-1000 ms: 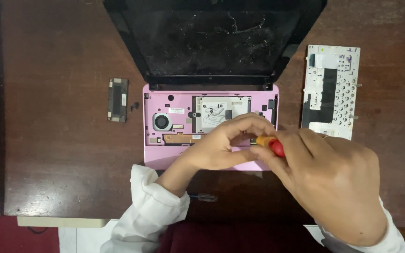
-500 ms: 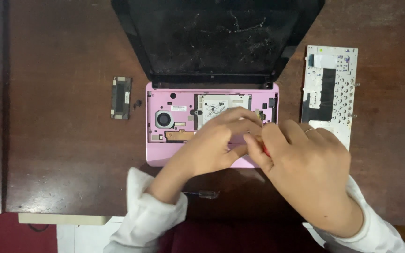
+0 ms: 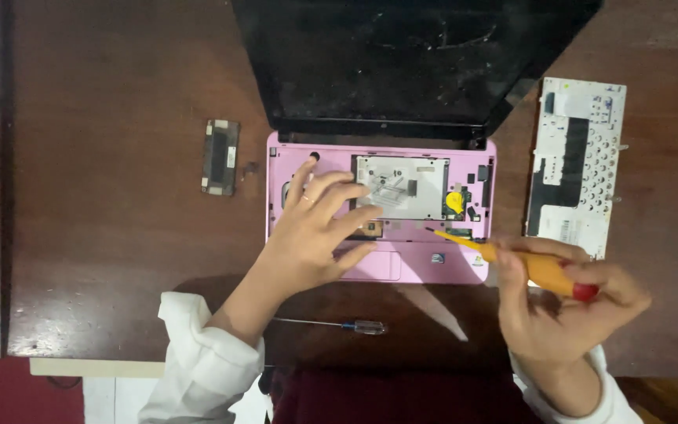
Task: The person is performing the final assembly of a laptop, using a screwdriver to secure internal parts and then placing the keyboard.
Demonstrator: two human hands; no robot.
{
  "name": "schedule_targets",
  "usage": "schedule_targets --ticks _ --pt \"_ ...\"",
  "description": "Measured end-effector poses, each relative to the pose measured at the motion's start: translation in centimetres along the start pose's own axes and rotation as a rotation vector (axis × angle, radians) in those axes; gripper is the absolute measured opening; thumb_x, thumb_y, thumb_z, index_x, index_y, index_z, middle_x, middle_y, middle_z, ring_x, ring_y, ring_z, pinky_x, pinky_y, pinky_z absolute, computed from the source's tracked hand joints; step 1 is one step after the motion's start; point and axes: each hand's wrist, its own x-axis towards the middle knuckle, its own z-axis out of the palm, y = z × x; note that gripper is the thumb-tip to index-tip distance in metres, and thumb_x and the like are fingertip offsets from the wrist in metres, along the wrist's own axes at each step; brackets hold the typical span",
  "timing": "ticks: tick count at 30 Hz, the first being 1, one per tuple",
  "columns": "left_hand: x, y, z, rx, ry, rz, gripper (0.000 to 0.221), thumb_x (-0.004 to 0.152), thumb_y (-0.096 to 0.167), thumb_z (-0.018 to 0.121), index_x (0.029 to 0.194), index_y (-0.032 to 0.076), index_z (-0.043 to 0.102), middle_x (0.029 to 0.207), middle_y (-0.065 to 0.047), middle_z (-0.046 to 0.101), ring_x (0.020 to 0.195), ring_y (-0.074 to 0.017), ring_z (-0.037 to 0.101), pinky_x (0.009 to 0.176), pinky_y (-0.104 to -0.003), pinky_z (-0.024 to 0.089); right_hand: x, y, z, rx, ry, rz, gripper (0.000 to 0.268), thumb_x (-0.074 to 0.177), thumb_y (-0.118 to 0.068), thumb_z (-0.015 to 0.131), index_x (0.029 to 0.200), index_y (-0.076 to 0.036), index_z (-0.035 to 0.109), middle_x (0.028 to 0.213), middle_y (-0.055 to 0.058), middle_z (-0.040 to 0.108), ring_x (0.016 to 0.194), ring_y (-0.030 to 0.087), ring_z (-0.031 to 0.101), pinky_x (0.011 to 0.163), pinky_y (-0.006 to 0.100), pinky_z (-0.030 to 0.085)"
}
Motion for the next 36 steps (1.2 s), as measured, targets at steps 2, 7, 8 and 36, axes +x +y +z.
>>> schedule_targets --ticks 2,7,8,36 --pt "-0.2 0.0 -0.1 -0.004 0.003 0.015 0.032 0.090 0.032 0.081 0.114 0.014 0.072 0.124 -0.011 0.059 0.126 -0.0344 0.050 0.117 -0.070 0.029 0.0 -0.8 1.1 0.054 -0.009 0.020 0.051 0.092 0.017 0.065 0.110 -0.005 0.022 0.078 0.029 0.055 0.080 0.042 0.074 0.057 0.034 0.060" --pt "-0.2 0.1 -0.5 0.022 0.013 0.083 0.026 0.091 0.029 0.081 0.109 0.012 0.074 0.121 -0.014 0.059 0.123 -0.0341 0.053 0.113 -0.070 0.036 0.1 -1.0 2.7 0.156 -0.053 0.086 0.043 0.092 0.010 0.067 0.109 -0.006 0.030 0.085 0.031 0.065 0.085 0.033 0.076 0.065 0.029 0.062" --pt "-0.2 0.1 -0.7 0.031 0.023 0.102 0.023 0.092 0.028 0.081 0.107 0.011 0.075 0.119 -0.014 0.059 0.122 -0.0345 0.053 0.112 -0.068 0.038 0.4 -1.1 2.9 0.148 -0.069 0.092 0.041 0.092 0.008 0.066 0.106 -0.006 0.029 0.086 0.031 0.066 0.081 0.034 0.076 0.063 0.031 0.062" --pt "-0.5 -0.7 -0.2 -0.131 0.050 0.068 0.034 0.094 0.027 0.075 0.111 -0.002 0.069 0.116 -0.012 0.059 0.121 -0.0359 0.051 0.110 -0.065 0.040 5.1 -2.4 1.7 -0.095 -0.858 -0.107 0.028 0.096 -0.007 0.064 0.097 -0.006 0.037 0.121 0.026 0.064 0.102 0.032 0.070 0.076 0.038 0.056"
